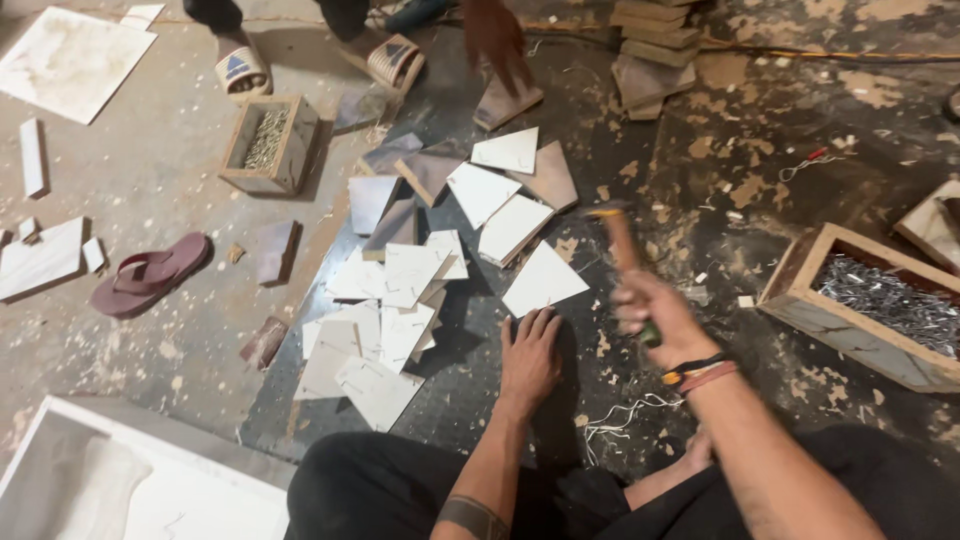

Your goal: The person sits on the floor and hammers nails into small white board pieces one at a time, taking nails from a wooden box and setting worked pieces onto a pile of finished boards.

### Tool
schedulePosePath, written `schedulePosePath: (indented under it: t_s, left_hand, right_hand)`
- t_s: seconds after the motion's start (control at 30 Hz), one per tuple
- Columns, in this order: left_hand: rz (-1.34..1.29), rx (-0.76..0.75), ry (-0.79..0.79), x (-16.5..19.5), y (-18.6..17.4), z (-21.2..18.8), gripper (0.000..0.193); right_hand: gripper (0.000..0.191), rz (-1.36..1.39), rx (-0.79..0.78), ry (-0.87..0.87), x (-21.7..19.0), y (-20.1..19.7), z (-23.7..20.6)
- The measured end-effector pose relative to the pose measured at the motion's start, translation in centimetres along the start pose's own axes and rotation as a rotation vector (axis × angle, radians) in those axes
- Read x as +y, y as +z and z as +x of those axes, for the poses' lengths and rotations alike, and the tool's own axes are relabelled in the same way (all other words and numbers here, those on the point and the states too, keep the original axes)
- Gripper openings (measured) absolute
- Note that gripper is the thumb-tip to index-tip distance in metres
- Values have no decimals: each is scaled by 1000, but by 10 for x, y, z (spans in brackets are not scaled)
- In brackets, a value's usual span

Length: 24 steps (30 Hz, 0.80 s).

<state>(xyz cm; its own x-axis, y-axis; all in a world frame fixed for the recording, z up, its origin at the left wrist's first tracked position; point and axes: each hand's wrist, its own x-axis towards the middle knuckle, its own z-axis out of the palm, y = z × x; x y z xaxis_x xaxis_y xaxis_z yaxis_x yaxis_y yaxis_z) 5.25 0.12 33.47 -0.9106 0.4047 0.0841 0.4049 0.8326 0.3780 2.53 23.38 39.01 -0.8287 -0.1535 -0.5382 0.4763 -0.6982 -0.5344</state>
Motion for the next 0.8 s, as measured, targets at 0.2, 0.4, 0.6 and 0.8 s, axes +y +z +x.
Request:
schedulePosePath:
  t_s: [0.2, 0.4, 0.6, 0.8]
  left_hand:
    - [-14, 25, 37, 6, 2, 5, 58]
    - [-23, 25, 44, 3, -3, 0, 55]
    - [-44, 0, -5, -14, 1, 14, 55]
    - [-80, 41, -6, -22, 13, 27, 57]
  right_hand:
    - [31, -102, 22, 3, -13, -6, -7]
    - [54, -1147, 275, -473, 9, 38, 27]
    - [53, -1382, 186, -418, -8, 58, 79]
    - [48, -1540, 253, -424, -12, 59, 99]
